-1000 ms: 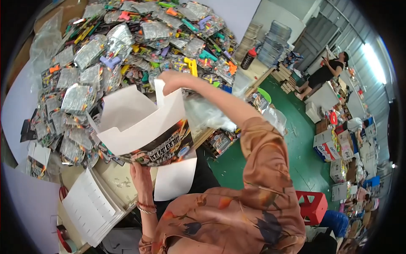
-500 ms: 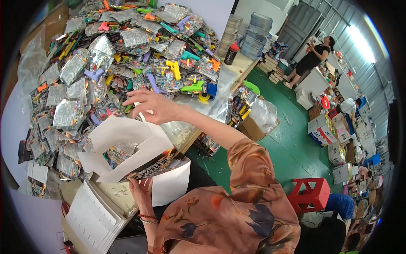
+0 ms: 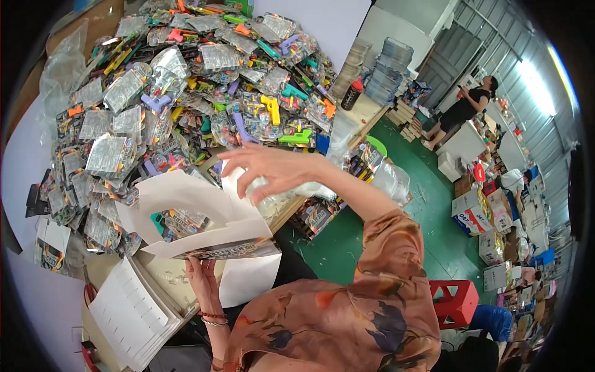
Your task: Pack toy items into cardboard display boxes and plastic bags.
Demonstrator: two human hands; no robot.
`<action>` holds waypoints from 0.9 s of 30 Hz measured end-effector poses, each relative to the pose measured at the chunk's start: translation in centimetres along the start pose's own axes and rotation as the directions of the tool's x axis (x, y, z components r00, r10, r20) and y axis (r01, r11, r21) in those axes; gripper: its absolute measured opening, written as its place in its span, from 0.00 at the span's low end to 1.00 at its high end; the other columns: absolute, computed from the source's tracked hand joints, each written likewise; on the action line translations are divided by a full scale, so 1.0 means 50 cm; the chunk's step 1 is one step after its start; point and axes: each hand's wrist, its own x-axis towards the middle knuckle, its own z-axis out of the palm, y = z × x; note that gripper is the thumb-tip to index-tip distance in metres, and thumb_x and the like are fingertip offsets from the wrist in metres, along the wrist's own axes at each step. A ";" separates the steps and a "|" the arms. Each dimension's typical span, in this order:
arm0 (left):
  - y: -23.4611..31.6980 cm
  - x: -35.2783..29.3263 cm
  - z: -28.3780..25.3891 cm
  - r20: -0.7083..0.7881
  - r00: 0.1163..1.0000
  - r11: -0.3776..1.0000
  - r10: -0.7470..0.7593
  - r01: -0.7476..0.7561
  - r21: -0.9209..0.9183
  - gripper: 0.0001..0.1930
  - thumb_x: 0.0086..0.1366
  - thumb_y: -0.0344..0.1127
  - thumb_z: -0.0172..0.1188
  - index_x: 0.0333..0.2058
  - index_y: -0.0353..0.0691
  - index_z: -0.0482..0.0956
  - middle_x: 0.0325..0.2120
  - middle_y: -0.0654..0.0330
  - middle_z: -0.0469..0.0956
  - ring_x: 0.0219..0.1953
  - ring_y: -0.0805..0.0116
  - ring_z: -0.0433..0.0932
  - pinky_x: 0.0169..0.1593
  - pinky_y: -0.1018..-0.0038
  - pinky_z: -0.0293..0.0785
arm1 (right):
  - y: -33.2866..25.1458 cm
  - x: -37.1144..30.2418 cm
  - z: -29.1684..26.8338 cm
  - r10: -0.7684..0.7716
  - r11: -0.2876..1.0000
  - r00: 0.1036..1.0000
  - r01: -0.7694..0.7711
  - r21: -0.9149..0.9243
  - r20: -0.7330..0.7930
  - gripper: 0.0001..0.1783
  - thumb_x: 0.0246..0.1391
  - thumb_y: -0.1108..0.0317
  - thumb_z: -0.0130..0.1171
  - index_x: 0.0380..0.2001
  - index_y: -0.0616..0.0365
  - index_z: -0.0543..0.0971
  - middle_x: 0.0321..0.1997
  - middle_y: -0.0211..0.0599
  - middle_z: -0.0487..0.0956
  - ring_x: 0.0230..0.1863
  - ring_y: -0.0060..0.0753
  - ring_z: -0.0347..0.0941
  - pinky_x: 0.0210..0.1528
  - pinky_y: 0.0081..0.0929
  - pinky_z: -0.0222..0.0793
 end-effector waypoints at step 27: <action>0.049 -0.092 -0.020 0.023 0.999 0.996 -0.047 0.045 0.075 0.18 0.68 0.44 0.46 0.51 0.42 0.66 0.41 0.65 0.72 0.40 0.77 0.71 0.44 0.74 0.69 | -0.032 0.077 0.093 0.120 0.691 0.968 -0.240 -0.682 -0.220 0.16 0.53 0.57 0.51 0.44 0.48 0.74 0.39 0.30 0.73 0.64 0.31 0.56 0.61 0.73 0.27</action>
